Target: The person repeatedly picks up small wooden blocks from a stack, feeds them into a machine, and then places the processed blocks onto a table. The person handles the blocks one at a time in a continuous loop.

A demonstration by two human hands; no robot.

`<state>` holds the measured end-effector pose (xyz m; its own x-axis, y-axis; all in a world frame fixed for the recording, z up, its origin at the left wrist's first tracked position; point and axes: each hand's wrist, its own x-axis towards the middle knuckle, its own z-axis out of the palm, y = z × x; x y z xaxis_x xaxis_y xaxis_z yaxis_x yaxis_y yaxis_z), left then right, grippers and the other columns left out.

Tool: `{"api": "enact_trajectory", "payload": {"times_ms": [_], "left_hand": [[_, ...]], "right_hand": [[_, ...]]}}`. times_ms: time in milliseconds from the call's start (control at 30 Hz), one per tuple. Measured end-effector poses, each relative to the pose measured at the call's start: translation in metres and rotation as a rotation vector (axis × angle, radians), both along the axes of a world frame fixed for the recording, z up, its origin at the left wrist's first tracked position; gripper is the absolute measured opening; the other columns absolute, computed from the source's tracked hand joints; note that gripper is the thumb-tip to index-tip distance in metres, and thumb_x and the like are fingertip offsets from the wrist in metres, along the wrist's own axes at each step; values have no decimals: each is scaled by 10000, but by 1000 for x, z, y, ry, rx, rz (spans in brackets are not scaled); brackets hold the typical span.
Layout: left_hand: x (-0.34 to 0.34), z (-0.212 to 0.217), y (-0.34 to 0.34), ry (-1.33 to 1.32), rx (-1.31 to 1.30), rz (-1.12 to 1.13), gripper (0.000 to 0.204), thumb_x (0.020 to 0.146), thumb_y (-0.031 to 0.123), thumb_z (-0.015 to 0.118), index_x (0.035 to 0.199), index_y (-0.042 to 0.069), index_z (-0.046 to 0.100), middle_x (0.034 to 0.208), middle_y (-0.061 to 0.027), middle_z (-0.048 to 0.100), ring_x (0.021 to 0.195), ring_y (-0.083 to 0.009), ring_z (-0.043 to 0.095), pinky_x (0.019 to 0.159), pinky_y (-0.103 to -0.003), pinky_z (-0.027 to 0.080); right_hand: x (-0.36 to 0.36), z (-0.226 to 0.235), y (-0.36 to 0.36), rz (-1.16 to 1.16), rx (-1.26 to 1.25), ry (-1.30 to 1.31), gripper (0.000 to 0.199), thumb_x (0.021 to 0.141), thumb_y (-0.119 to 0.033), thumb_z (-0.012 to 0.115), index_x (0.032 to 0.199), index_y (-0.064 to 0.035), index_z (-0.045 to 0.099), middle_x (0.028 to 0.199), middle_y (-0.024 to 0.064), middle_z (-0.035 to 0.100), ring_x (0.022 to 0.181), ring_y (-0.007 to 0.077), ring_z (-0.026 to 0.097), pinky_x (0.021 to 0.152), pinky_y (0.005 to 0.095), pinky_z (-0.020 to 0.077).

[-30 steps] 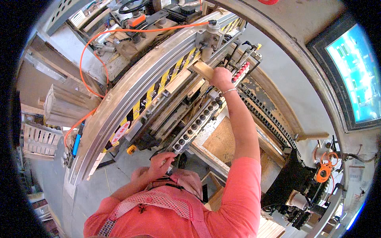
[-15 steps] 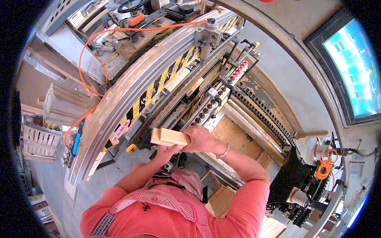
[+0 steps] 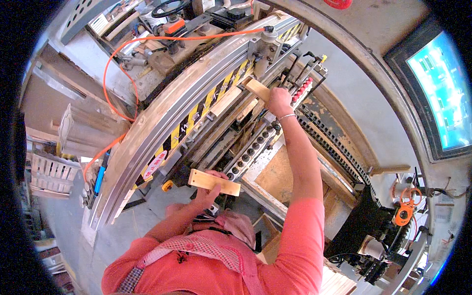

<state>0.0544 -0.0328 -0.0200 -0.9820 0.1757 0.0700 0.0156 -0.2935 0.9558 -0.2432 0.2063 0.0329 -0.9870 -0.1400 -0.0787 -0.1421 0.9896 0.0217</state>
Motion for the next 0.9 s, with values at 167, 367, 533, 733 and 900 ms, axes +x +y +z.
{"api": "enact_trajectory", "payload": {"times_ms": [167,367,533,733,900], "left_hand": [[-2,5,0,47,-66,-6,265,813,-7,504,1057,7,401,1021,-136,503,957,-179,504,853,-315,410],[-2,-3,-1,-21,22,-11,257,809,5,506,1043,11,400,1021,-143,502,953,-184,504,870,-330,403],[-3,6,-2,-21,-55,-21,260,820,29,494,1055,22,384,1024,-148,506,940,-173,501,870,-328,401],[-3,8,-3,-53,-96,-25,296,800,40,492,1068,45,367,1021,-174,522,945,-205,514,889,-373,401],[-4,12,-3,-60,-50,-38,259,824,17,482,1059,32,374,1052,-154,508,943,-163,497,874,-323,397]], "right_hand": [[-2,-6,-11,-31,-67,29,472,573,-380,763,860,-34,623,861,154,653,846,301,614,751,380,508],[15,-4,2,14,-134,157,493,650,-442,727,910,-42,600,837,125,648,930,282,576,749,375,502],[22,-9,4,55,-182,236,410,692,-386,693,845,-18,593,782,141,644,887,290,586,731,387,484],[20,-10,3,48,-207,229,391,712,-395,672,809,-23,602,772,154,640,866,289,597,723,390,495],[15,-4,0,36,-137,162,425,722,-429,668,835,-23,613,784,152,645,877,280,606,712,390,503]]}}
